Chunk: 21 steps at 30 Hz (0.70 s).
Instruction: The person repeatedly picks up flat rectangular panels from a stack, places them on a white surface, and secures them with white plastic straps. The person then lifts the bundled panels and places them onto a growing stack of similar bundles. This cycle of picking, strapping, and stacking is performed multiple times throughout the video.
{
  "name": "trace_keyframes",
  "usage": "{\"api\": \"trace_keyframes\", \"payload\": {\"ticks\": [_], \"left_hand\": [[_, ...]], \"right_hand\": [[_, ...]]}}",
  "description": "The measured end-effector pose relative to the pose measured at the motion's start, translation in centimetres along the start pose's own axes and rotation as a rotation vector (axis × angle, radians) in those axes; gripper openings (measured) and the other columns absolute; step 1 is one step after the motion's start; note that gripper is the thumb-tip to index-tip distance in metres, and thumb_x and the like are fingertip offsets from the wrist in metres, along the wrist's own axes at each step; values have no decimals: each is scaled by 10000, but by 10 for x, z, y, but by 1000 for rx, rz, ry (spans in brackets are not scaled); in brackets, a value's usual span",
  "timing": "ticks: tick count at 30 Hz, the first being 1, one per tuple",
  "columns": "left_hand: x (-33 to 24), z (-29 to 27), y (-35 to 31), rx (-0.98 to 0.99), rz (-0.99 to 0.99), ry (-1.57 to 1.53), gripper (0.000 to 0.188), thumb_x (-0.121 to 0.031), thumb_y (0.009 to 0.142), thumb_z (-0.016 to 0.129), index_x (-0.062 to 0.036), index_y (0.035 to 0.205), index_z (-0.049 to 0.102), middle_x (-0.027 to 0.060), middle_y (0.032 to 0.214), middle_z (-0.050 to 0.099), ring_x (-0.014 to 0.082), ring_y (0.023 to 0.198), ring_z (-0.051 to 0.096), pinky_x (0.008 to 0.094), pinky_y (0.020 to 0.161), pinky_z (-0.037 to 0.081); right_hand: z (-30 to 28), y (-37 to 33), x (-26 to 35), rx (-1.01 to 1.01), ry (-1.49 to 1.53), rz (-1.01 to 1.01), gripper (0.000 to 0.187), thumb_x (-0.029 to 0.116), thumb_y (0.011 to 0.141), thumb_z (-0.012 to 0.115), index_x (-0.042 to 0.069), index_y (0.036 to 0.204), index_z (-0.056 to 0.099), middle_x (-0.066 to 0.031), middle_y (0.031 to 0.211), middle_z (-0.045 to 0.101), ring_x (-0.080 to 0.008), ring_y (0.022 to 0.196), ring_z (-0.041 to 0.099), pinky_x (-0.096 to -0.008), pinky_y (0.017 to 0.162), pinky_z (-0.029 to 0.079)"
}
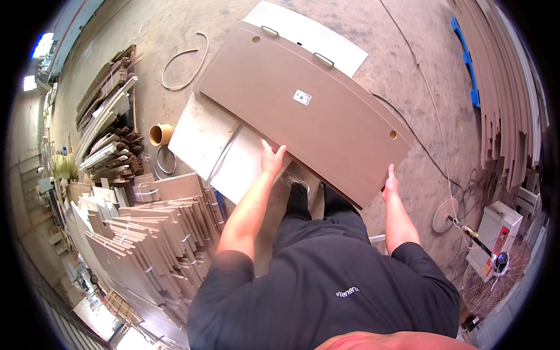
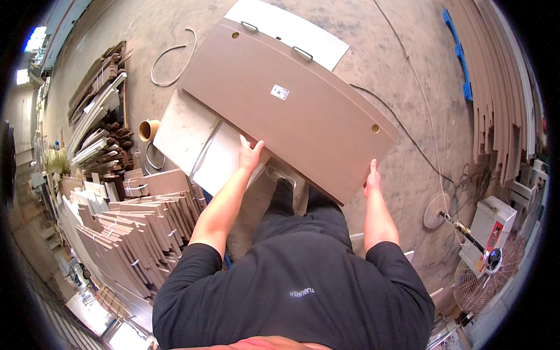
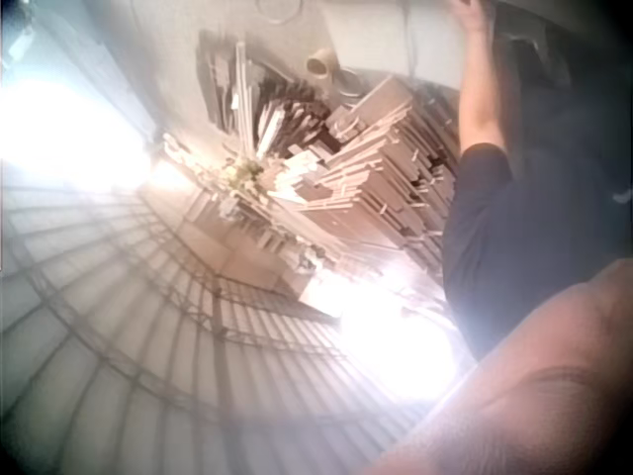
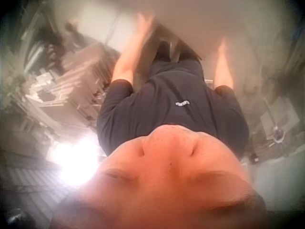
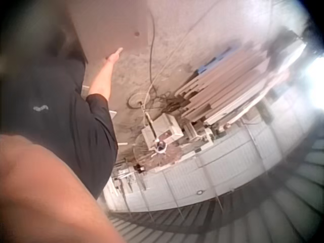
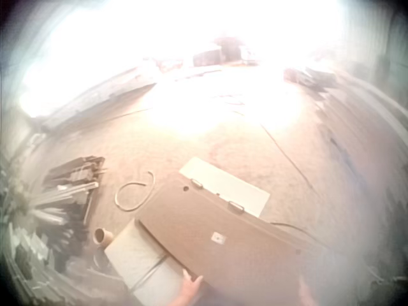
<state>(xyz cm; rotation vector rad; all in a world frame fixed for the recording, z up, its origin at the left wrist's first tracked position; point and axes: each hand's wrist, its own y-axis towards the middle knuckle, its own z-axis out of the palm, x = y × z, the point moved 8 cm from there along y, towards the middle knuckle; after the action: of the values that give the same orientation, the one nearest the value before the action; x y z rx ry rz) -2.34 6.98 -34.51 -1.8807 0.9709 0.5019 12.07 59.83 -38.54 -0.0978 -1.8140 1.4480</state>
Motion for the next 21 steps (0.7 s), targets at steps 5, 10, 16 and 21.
{"api": "trace_keyframes", "payload": {"ticks": [5, 10, 16, 21], "left_hand": [[18, 2, 8, -64, -12, -88, 1061, -359, 921, 769, 43, 1620, 80, 370, 1410, 543, 413, 1342, 555, 423, 1112, 445], [16, 3, 7, -61, -74, 12, 1026, -436, 947, 715, 40, 1620, 103, 303, 1342, 614, 385, 1246, 616, 424, 1054, 482], [16, -4, 2, -15, -64, -51, 949, -387, 984, 684, 20, 1628, 118, 134, 1000, 682, 243, 877, 681, 381, 821, 541], [66, -61, -18, -80, -70, -423, 657, -265, 1005, 658, -2, 1544, 391, 60, 991, 685, 129, 822, 660, 298, 724, 529]], "right_hand": [[0, -14, -10, 206, 267, 13, 815, 674, 977, 556, 80, 1526, 456, -61, 1527, 522, -266, 1396, 477, -457, 1142, 398], [-5, -27, -24, 36, 138, 158, 824, 736, 912, 596, 105, 1438, 539, -45, 1389, 609, -238, 1256, 560, -432, 1044, 456], [0, -18, -21, -34, 53, 92, 739, 745, 904, 604, 130, 1314, 623, -27, 1222, 684, -206, 1097, 625, -381, 934, 497], [1, -33, -23, -187, -79, -16, 719, 671, 1031, 426, 155, 1532, 427, -81, 1566, 474, -276, 1328, 522, -504, 990, 461]]}}
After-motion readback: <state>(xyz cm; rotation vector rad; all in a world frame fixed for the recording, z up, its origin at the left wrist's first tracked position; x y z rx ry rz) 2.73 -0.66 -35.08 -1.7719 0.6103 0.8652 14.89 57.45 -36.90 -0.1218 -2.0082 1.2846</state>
